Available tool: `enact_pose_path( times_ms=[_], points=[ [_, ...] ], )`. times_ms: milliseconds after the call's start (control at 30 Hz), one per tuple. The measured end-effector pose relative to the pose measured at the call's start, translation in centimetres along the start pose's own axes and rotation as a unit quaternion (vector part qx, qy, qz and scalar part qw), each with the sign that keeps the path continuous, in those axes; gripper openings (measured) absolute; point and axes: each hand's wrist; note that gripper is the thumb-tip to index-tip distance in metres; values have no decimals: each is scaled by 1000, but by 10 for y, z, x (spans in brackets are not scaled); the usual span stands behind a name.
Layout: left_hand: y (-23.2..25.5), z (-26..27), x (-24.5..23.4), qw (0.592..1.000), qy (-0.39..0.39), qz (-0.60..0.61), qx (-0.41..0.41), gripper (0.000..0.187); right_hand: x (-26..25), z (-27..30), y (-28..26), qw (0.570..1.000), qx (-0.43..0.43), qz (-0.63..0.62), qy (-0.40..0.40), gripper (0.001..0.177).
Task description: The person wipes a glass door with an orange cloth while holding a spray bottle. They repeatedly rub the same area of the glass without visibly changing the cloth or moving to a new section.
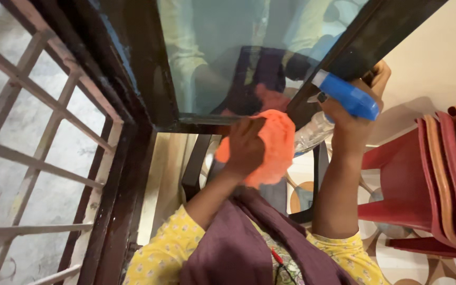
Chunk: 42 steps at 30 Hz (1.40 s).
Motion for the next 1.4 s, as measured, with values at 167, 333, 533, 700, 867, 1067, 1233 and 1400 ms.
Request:
enact_pose_path(
  times_ms=[167,333,533,700,867,1067,1233,1400],
  points=[
    [13,-13,-8,999,-8,-13,32,7,-8,-2,8,999,-21,-9,-26,21],
    [-4,-13,-31,994,71,-31,-77,42,-6,-2,10,996,14,-86,-14,21],
    [-24,-14,-73,969,143,-201,0,32,-8,3,9,992,83,-92,4,18],
    [-22,-7,-58,981,145,-120,-45,34,-1,5,12,985,89,-148,29,21],
    [0,-4,-19,992,102,22,-70,37,2,6,6,998,19,-52,7,15],
    [18,-11,-2,999,3,-34,9,17,0,7,7,1000,-9,-20,1,15],
    [-17,3,-8,999,30,-25,25,22,-2,6,2,1000,14,18,-7,16],
    [-62,-2,-62,982,152,-104,41,28,0,7,-4,978,199,-52,40,22]
  ],
)
Point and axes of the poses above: each hand's wrist, its own z-axis away from the middle knuckle, its own x-axis out of the palm, y = z × x, and after that the axes turned 5 degrees about -x, right-handed
